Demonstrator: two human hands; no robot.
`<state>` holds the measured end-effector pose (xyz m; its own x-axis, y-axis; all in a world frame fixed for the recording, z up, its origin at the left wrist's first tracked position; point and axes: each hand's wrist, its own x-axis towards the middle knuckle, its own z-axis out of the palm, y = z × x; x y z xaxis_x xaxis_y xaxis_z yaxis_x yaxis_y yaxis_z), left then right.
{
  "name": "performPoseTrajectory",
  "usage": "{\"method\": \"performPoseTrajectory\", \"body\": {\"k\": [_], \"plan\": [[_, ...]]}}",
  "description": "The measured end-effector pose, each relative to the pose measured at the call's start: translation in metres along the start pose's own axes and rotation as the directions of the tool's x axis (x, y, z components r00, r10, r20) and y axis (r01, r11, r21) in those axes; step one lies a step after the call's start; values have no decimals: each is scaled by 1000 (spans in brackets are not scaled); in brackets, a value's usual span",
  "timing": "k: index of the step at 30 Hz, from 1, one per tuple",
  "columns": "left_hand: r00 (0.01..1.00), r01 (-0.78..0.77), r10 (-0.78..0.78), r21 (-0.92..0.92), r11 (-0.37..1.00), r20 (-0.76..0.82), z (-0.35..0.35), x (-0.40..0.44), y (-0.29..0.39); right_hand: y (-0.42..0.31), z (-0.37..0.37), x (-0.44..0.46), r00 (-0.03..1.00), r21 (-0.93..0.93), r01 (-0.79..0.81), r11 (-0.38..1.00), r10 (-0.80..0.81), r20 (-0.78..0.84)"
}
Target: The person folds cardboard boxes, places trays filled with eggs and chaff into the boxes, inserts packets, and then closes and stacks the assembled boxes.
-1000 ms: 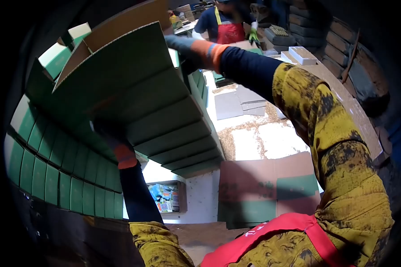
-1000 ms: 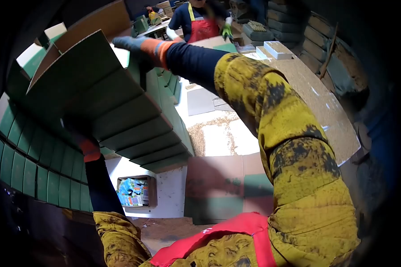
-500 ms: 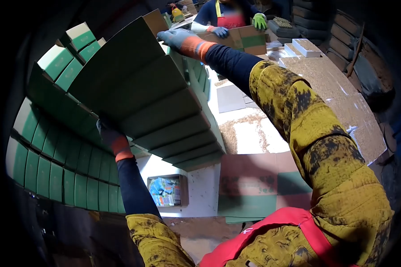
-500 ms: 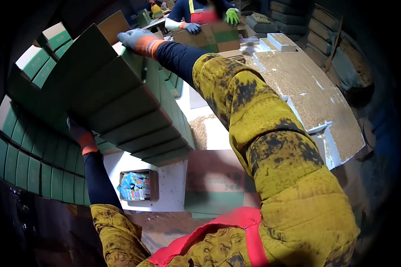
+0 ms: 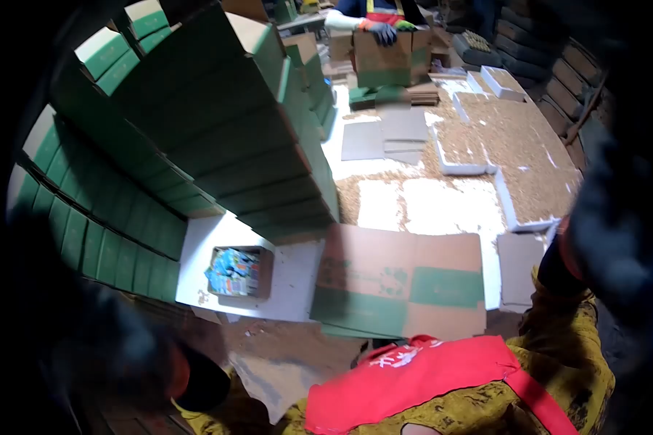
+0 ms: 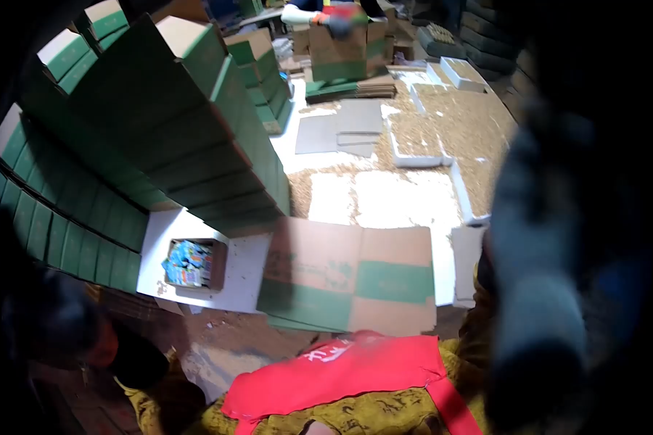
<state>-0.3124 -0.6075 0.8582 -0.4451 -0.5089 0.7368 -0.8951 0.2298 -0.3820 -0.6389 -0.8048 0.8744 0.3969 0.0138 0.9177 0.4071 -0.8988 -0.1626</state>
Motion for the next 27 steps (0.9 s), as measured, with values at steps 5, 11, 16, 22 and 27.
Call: {"method": "performPoseTrajectory", "body": {"k": [5,11,16,22,27], "plan": [[860,27,155,-346,938,486,56,9,69,-44,-48,-20,985,-227,-46,973,83,154],[845,64,156,-386,920,511,68,27,86,-57,-65,-40,989,-258,-95,962,121,88],[836,98,115,-352,931,537,74,29,112,-49,-69,-63,995,-190,-68,979,80,55],[848,67,131,-348,935,514,80,29,144,-40,-63,-83,1000,-161,8,987,-10,-13],[871,413,-266,-325,851,412,80,-14,123,-52,-47,-134,912,-74,-296,952,259,-317]]}}
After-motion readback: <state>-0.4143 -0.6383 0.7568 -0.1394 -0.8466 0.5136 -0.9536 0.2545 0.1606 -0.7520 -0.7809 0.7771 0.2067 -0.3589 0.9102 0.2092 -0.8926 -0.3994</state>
